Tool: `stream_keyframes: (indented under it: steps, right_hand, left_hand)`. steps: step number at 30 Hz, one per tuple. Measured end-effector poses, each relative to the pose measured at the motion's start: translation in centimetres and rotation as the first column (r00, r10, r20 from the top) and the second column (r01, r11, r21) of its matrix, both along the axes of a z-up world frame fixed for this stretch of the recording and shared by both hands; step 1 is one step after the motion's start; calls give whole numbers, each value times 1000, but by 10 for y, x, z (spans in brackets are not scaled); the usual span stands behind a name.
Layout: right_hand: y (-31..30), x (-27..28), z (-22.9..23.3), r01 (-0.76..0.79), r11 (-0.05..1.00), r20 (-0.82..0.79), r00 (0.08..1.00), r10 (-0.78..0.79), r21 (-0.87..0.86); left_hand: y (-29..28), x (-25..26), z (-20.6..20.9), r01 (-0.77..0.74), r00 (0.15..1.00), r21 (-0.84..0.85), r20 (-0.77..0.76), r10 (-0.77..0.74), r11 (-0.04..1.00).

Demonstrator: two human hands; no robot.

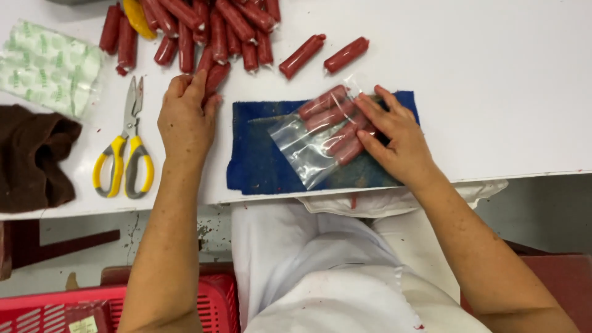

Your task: Manually packaging small red sausages into plastic bags, including wetting a pad and applying labels.

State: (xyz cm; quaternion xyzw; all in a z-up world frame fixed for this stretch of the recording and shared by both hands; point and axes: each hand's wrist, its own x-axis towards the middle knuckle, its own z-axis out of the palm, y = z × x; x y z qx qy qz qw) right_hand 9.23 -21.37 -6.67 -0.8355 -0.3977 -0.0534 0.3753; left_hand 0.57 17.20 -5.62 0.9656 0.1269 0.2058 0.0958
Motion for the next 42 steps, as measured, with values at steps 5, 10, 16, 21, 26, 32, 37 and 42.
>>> stream_keyframes:
  steps: [5, 10, 16, 21, 26, 32, 37, 42]
  right_hand:
    - [-2, -7, 3, 16, 1000, -65, 998, -16, -4]
    - [-3, -4, 4, 20, 1000, -126, 992, -21, -7]
    - [-4, -4, 1, 9, 1000, -117, 993, -11, -17]
    - [-3, -5, 2, 15, 1000, -160, 987, -15, -1]
    - [-5, -3, 3, -4, 1000, -160, 987, 3, -10]
    - [-3, 1, 2, -31, 999, -168, 985, 24, -38]
    - [-10, 21, 33, -75, 997, -213, 974, 76, 15]
    - [-13, 38, 50, -32, 980, -362, 927, 102, 197]
  left_hand:
    - [-19, -50, 42, 46, 989, -68, 145, -36, 997]
    - [-89, -118, 68, -313, 949, -826, -289, 126, 469]
    - [-122, -118, 8, -120, 965, -991, -101, 241, 64]
    - [-139, -96, 22, 54, 967, -998, 49, 251, -11]
    - [-145, -89, 13, 99, 990, -985, 112, 88, 142]
    - [-165, -35, -6, 434, 893, -463, 336, -300, 773]
    - [-162, -14, 1, 551, 820, -175, 293, -491, 816]
    - [-132, -50, 4, 340, 938, -171, 126, -321, 925]
